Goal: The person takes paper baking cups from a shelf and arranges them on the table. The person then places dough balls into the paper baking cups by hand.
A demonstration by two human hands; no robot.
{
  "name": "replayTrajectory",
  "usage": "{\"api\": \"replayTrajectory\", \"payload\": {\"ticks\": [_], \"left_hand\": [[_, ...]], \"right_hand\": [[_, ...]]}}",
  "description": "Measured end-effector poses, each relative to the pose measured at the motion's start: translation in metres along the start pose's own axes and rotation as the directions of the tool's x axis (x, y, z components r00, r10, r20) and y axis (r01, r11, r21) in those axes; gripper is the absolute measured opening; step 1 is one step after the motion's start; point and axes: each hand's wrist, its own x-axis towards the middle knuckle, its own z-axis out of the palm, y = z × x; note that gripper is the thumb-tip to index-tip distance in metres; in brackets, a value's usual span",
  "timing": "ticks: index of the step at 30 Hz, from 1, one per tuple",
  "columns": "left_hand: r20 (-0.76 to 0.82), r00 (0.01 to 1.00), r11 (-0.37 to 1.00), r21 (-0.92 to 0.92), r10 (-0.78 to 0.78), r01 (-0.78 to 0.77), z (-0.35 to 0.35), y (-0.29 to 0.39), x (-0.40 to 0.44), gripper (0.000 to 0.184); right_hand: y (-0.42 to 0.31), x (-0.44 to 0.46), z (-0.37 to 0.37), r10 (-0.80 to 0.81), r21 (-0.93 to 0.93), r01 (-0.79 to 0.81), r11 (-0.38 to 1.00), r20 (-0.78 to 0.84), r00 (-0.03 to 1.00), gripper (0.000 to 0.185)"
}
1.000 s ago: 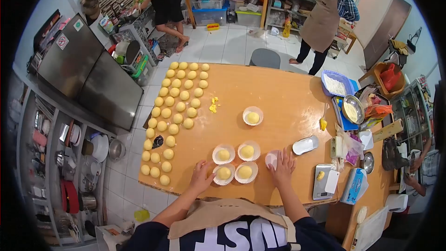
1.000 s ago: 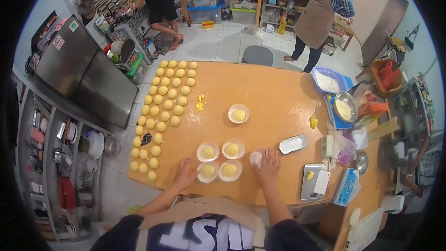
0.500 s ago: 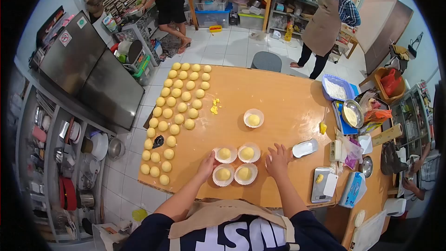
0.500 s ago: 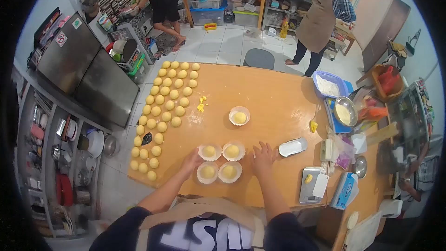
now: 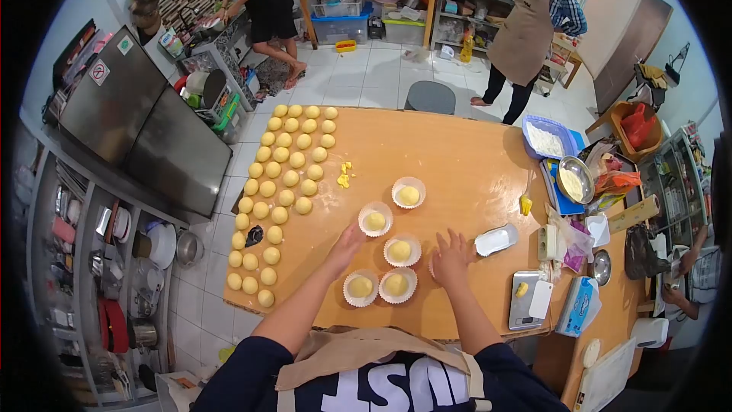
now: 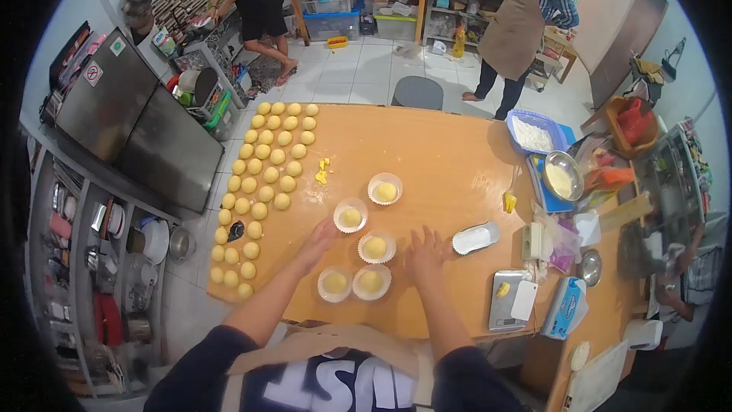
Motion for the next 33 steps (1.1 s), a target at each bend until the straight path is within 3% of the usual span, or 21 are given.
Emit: {"api": "replayTrajectory", "payload": {"ticks": [2,5,8,11,14,17,20,23,25,27,33], "left_hand": [[-0.074,0.996,0.974,0.223,0.044,-0.027,-0.01,-0.039,-0.007,0.07],[-0.217,0.976,0.855,0.511,0.029,0.088,-0.017,-0.063,-0.04,0.055],[-0.018,1.0,0.859,0.512,-0.011,0.018,-0.027,-0.08,-0.055,0.04],[-0.025,0.996,0.747,0.663,0.082,-0.045,-0.021,-0.072,-0.057,0.029],[-0.091,0.991,0.769,0.639,0.103,-0.021,-0.025,-0.076,-0.045,0.023],[-0.141,0.987,0.896,0.423,-0.08,0.133,-0.027,-0.067,-0.032,0.019],[-0.186,0.979,0.929,0.339,-0.087,0.147,-0.031,-0.073,-0.011,0.018],[-0.23,0.968,0.908,0.42,0.098,0.008,-0.029,-0.079,0.006,0.018],[-0.271,0.955,0.911,0.413,0.125,-0.002,-0.023,-0.075,0.011,0.019],[-0.296,0.946,0.905,0.425,0.128,0.01,-0.017,-0.064,0.016,0.019],[-0.284,0.956,0.928,0.37,0.073,0.039,-0.006,-0.046,0.04,0.025]], "right_hand": [[0.014,-0.008,0.003,0.02,-0.049,-0.021,0.999,-0.039,0.999,0.048],[0.023,-0.024,0.005,-0.007,-0.006,0.006,1.0,-0.131,0.991,0.044],[0.004,-0.032,-0.01,-0.114,0.088,0.121,0.989,-0.081,0.99,0.033],[-0.038,-0.029,-0.027,-0.256,0.129,0.244,0.961,0.092,0.962,0.024],[-0.049,-0.022,-0.01,-0.319,0.045,0.316,0.948,0.167,0.933,0.022],[-0.04,-0.016,0.003,-0.311,0.024,0.311,0.95,0.134,0.941,0.018],[-0.037,-0.016,-0.001,-0.32,-0.011,0.325,0.946,0.154,0.935,0.015],[-0.032,-0.013,0.0,-0.353,-0.019,0.361,0.932,0.163,0.921,0.014],[-0.028,-0.007,0.005,-0.369,-0.023,0.373,0.928,0.097,0.924,0.012],[-0.026,-0.003,0.01,-0.357,-0.027,0.356,0.934,-0.031,0.934,0.009],[-0.029,0.003,-0.011,-0.291,0.034,0.29,0.957,0.026,0.956,0.017]]}}
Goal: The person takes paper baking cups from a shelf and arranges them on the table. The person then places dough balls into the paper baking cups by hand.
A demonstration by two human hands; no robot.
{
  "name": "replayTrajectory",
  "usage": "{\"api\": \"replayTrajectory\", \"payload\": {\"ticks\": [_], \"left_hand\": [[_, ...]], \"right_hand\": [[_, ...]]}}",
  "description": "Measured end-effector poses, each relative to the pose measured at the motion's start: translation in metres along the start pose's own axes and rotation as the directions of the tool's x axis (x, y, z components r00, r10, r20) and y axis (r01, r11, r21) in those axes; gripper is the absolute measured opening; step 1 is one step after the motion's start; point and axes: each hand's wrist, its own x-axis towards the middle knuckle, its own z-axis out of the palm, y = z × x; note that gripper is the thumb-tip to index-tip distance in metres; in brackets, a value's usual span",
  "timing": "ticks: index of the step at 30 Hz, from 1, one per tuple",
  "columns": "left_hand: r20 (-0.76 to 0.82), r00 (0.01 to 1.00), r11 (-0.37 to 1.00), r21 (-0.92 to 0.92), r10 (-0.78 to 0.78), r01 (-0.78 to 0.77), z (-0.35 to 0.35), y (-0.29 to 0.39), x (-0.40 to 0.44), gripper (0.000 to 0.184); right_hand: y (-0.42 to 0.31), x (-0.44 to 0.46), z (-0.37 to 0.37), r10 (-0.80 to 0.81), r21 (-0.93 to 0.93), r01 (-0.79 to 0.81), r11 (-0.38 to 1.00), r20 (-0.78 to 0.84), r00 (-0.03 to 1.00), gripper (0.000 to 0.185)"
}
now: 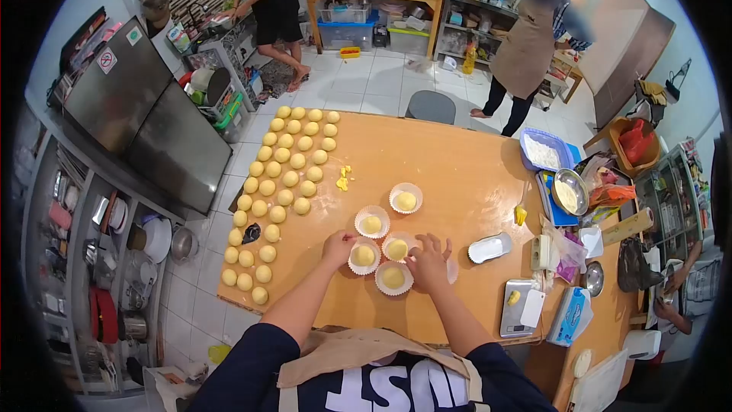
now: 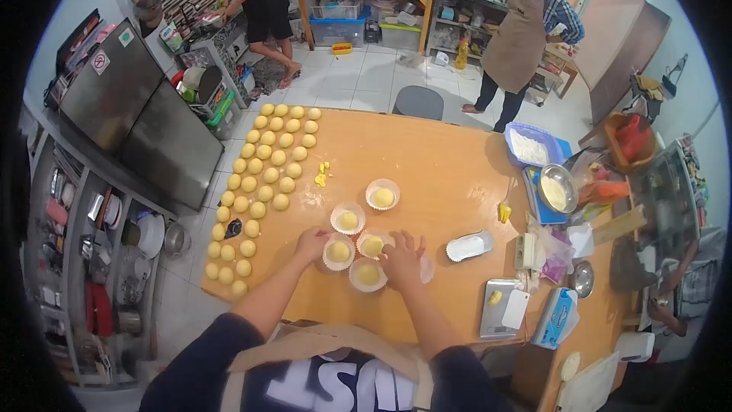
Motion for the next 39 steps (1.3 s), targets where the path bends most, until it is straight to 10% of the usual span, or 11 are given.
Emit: {"api": "replayTrajectory", "payload": {"ticks": [14,23,32,39], "left_hand": [[-0.208,0.973,0.98,-0.146,0.105,-0.137,-0.055,-0.063,-0.098,0.041],[-0.157,0.889,0.887,0.26,0.43,-0.383,-0.102,-0.053,-0.162,0.039],[-0.271,0.954,0.85,0.526,0.127,0.037,-0.135,-0.113,-0.201,0.072],[-0.192,0.977,0.777,0.628,0.091,0.051,-0.151,-0.133,-0.22,0.077]], "right_hand": [[0.053,-0.076,0.028,0.3,-0.039,-0.306,0.951,-0.11,0.948,0.057],[0.066,-0.072,0.022,0.126,0.003,-0.126,0.992,-0.122,0.985,0.055],[0.065,-0.066,0.04,0.063,-0.232,-0.113,0.966,-0.213,0.975,0.055],[0.077,-0.07,0.06,-0.125,-0.292,0.015,0.956,-0.364,0.923,0.051]]}}
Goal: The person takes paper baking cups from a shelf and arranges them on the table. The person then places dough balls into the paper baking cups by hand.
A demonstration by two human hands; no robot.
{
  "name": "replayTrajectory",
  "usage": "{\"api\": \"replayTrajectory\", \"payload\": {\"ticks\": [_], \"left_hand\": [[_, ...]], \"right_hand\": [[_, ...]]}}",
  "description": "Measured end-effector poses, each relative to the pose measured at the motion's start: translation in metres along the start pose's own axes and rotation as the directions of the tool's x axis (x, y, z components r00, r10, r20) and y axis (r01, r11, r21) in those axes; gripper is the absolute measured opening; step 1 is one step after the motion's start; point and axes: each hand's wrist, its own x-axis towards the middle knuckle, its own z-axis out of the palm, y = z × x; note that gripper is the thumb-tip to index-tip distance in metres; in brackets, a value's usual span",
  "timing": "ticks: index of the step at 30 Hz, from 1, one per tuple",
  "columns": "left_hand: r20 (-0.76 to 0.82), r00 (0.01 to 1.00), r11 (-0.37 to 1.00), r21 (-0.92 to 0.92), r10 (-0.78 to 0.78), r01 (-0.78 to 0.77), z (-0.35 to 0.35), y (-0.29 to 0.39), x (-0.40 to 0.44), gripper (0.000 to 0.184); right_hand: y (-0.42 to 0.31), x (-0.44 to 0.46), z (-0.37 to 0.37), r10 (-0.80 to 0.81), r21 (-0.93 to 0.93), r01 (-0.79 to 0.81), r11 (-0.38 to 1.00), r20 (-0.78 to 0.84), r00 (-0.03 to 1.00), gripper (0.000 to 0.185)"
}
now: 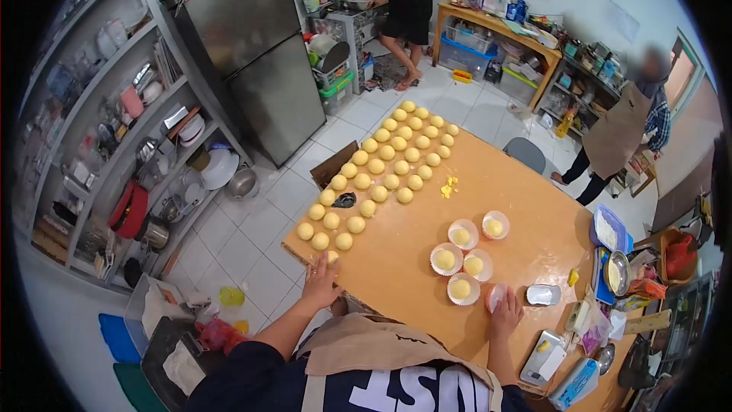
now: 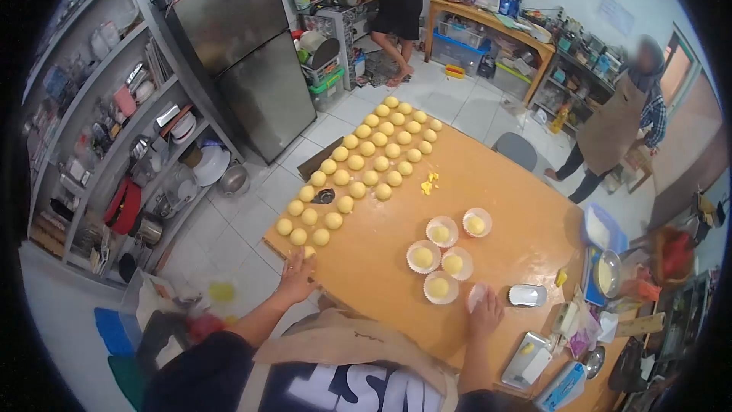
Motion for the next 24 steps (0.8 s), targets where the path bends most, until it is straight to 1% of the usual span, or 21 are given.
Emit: {"api": "replayTrajectory", "payload": {"ticks": [1,2,3,5,8,9,11,12,14,15,18,19,20,22,24], "left_hand": [[0.005,1.0,1.0,-0.011,0.015,-0.015,0.001,-0.003,0.002,0.075],[0.01,0.999,0.999,-0.023,0.033,-0.033,0.0,-0.004,0.004,0.072],[-0.022,0.999,0.999,-0.006,0.044,-0.044,0.0,-0.005,0.007,0.069],[-0.083,0.994,0.997,0.029,0.073,-0.071,-0.002,-0.006,0.013,0.064],[-0.067,0.997,0.999,0.004,0.047,-0.047,-0.009,-0.008,0.024,0.058],[-0.023,0.999,0.999,0.002,0.037,-0.037,-0.012,-0.008,0.027,0.057],[0.062,0.998,1.0,-0.001,0.016,-0.016,-0.019,-0.009,0.035,0.055],[0.049,0.998,0.999,0.013,0.037,-0.037,-0.021,-0.009,0.037,0.054],[0.025,0.997,0.996,0.042,0.08,-0.081,-0.022,-0.011,0.036,0.052],[0.038,0.995,0.995,0.047,0.087,-0.089,-0.023,-0.012,0.036,0.051],[0.047,0.993,0.99,0.083,0.109,-0.112,-0.028,-0.015,0.04,0.051],[0.042,0.992,0.987,0.104,0.117,-0.121,-0.027,-0.017,0.041,0.051],[0.04,0.991,0.984,0.126,0.126,-0.13,-0.025,-0.019,0.04,0.052],[0.017,0.986,0.985,0.059,0.163,-0.164,-0.017,-0.03,0.048,0.055],[0.014,0.982,0.982,0.006,0.19,-0.19,-0.029,-0.029,0.048,0.056]], "right_hand": [[0.0,0.0,0.0,0.059,0.032,-0.06,0.998,0.037,0.998,0.046],[-0.011,0.01,-0.019,0.12,0.058,-0.125,0.99,0.075,0.99,0.042],[-0.018,0.018,-0.031,0.182,0.081,-0.191,0.978,0.114,0.977,0.038],[-0.012,0.03,-0.028,0.187,0.105,-0.196,0.975,0.097,0.978,0.03],[0.002,0.038,-0.017,0.228,0.113,-0.239,0.964,0.103,0.968,0.024],[0.006,0.043,-0.015,0.244,0.11,-0.255,0.961,0.107,0.964,0.024],[0.012,0.047,-0.015,0.224,0.094,-0.232,0.968,0.087,0.971,0.02],[0.013,0.049,-0.017,0.215,0.085,-0.221,0.972,0.076,0.974,0.018],[0.016,0.05,-0.023,0.361,0.163,-0.365,0.917,0.058,0.931,0.012],[0.014,0.054,-0.031,0.43,0.204,-0.431,0.879,0.052,0.901,0.009],[0.004,0.069,-0.056,0.556,0.442,-0.48,0.758,-0.053,0.829,0.006],[-0.01,0.076,-0.062,0.554,0.471,-0.452,0.757,-0.098,0.826,0.008],[-0.026,0.083,-0.064,0.525,0.511,-0.435,0.741,-0.038,0.85,0.008],[-0.064,0.091,-0.062,0.452,0.585,-0.407,0.701,0.077,0.889,0.008],[-0.109,0.084,-0.032,0.275,0.645,-0.297,0.704,0.137,0.952,0.009]]}}
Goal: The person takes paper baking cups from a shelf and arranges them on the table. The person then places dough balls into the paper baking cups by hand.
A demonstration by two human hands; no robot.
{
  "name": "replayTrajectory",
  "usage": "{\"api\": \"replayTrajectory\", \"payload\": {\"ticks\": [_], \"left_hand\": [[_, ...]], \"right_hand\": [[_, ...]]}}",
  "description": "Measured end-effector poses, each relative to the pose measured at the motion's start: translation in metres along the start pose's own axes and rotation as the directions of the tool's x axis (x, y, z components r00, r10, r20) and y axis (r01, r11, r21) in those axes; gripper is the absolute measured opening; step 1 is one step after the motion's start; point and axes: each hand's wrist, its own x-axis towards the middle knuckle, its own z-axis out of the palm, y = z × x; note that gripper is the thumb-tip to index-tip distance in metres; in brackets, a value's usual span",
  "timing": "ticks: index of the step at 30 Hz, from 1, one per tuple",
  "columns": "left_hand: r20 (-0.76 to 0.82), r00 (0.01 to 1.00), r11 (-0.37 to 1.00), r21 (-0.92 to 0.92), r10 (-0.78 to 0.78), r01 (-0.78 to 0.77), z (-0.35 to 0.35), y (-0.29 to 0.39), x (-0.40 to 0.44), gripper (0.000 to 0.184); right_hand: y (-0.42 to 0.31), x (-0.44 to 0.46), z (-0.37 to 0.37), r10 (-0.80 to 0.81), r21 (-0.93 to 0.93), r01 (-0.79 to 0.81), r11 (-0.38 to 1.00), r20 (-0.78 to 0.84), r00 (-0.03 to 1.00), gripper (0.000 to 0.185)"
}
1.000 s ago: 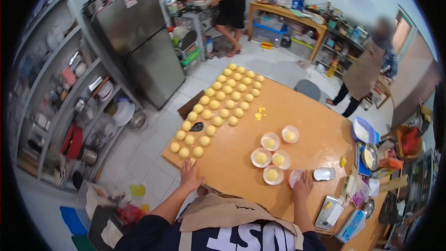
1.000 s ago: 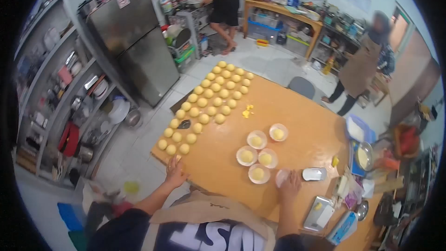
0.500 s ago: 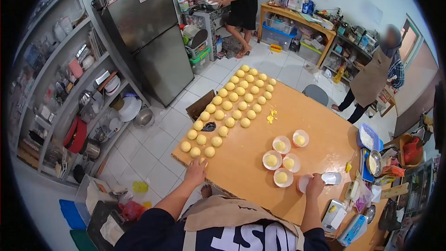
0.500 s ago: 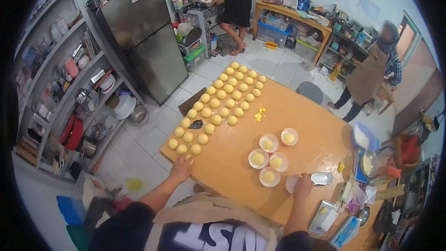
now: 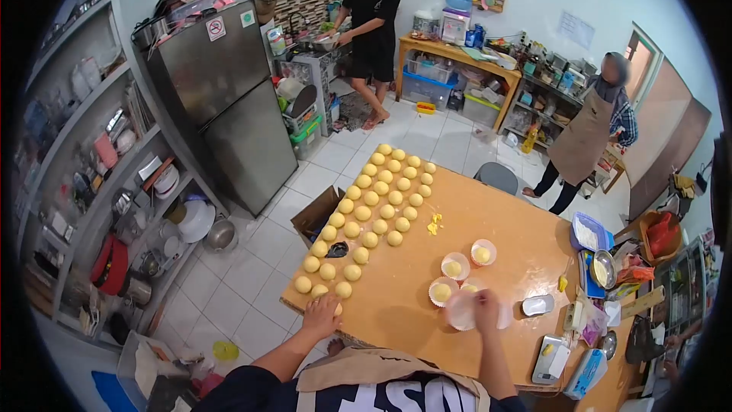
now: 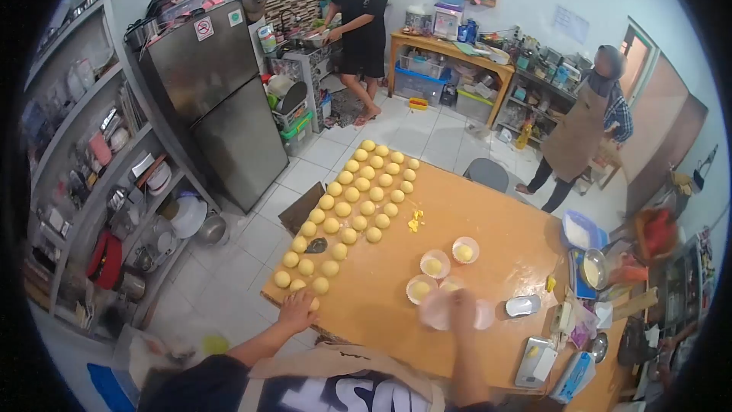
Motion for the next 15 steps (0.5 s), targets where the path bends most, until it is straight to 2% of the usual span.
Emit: {"api": "replayTrajectory", "payload": {"ticks": [1,2,4,8,11,15], "left_hand": [[-0.02,0.999,1.0,-0.001,0.025,-0.025,-0.002,-0.003,0.0,0.056],[-0.037,0.998,0.999,-0.001,0.049,-0.049,-0.004,-0.008,0.0,0.055],[-0.056,0.995,0.996,-0.021,0.087,-0.088,-0.009,-0.018,-0.002,0.055],[-0.126,0.982,0.988,-0.044,0.14,-0.147,-0.016,-0.047,-0.013,0.054],[-0.155,0.978,0.988,-0.049,0.136,-0.146,-0.023,-0.07,-0.026,0.053],[-0.191,0.973,0.988,-0.06,0.132,-0.146,-0.024,-0.106,-0.048,0.052]], "right_hand": [[-0.035,-0.012,0.015,0.089,-0.065,-0.079,0.995,0.166,0.982,0.012],[-0.06,-0.02,0.031,0.048,-0.178,-0.005,0.984,0.24,0.97,0.017],[-0.082,-0.035,0.065,0.019,-0.123,0.036,0.992,0.415,0.91,0.021],[-0.105,-0.037,0.105,0.154,-0.268,0.0,0.963,0.556,0.817,0.025],[-0.124,-0.024,0.111,-0.076,-0.218,0.204,0.954,0.482,0.873,0.038],[-0.138,0.025,0.155,-0.137,-0.241,0.281,0.929,0.482,0.865,0.058]]}}
